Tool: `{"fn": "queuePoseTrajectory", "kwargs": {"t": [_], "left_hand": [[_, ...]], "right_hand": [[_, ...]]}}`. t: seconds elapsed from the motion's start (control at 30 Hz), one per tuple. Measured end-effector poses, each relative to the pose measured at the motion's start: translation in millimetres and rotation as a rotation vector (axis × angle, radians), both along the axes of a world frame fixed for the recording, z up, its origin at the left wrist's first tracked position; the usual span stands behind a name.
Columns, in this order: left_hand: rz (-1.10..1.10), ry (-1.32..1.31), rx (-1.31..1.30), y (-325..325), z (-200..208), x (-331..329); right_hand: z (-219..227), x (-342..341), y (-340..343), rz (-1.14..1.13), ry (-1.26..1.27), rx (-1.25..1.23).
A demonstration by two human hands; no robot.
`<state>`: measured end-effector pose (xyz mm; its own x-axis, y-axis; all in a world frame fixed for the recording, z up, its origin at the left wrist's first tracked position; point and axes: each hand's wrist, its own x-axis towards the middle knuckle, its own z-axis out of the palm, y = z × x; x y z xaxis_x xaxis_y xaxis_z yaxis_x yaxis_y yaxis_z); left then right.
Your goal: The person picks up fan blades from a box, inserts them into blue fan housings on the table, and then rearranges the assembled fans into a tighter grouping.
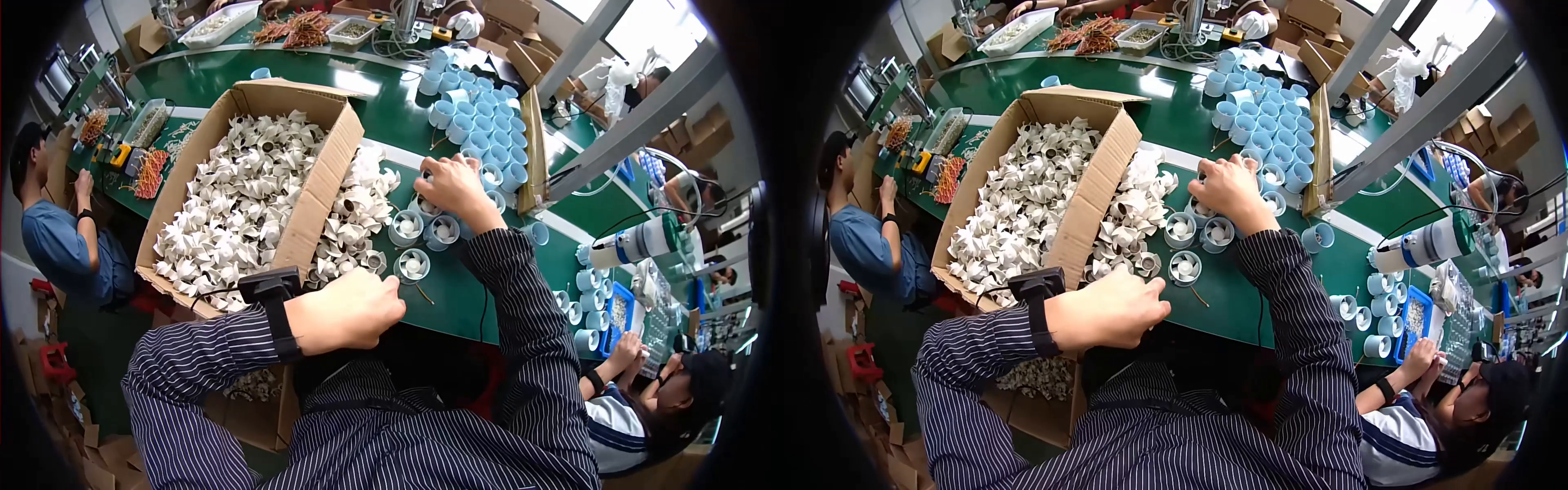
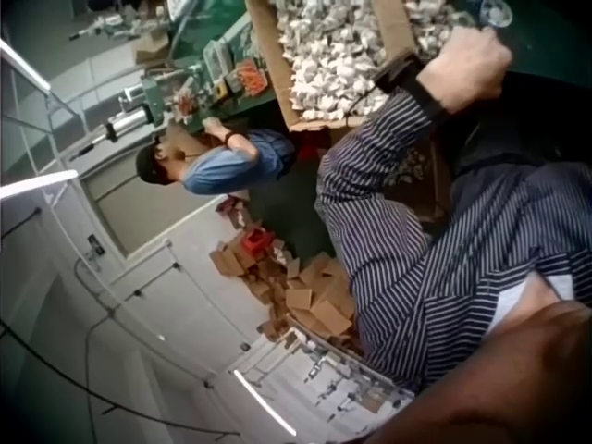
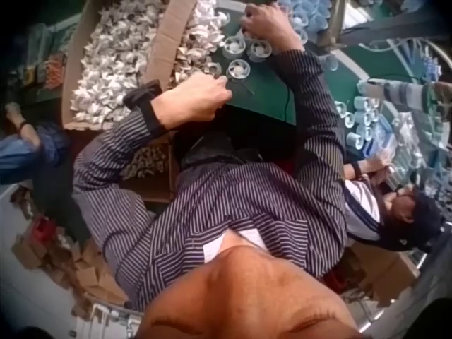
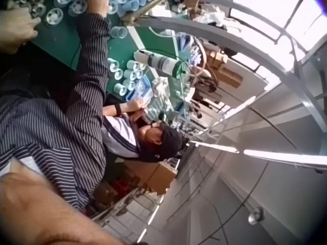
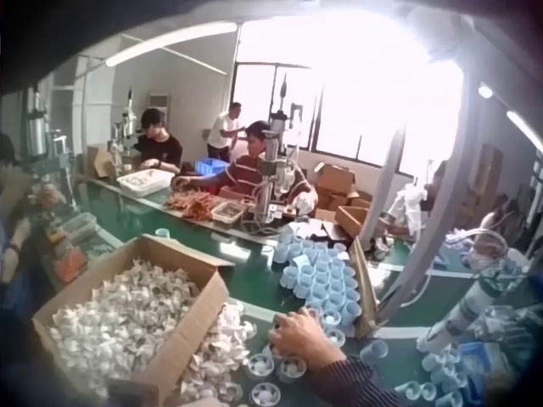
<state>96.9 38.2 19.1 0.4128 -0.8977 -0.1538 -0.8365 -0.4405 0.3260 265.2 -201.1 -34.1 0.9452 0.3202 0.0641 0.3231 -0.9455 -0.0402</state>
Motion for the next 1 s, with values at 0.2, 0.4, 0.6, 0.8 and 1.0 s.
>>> {"fn": "queuePoseTrajectory", "kwargs": {"t": [0.2,0.4,0.6,0.8,1.0], "left_hand": [[-0.02,-0.046,0.05,1.2,3.0,-19.8],[0.041,-0.119,0.037,4.7,22.5,-2.6],[0.384,-0.369,-0.051,43.9,67.4,50.8],[0.648,-0.306,0.045,120.0,34.2,90.7],[0.63,-0.204,-0.061,119.4,32.5,92.8]], "right_hand": [[-12.6,-23.8,-25.3,0.073,-0.132,0.058],[-18.0,-29.2,-39.6,0.154,-0.108,0.029],[-14.0,-54.6,-44.7,0.116,-0.113,0.062],[5.7,-70.0,-52.1,0.041,0.13,0.038],[16.2,-73.4,-58.9,0.073,0.028,0.096]]}}
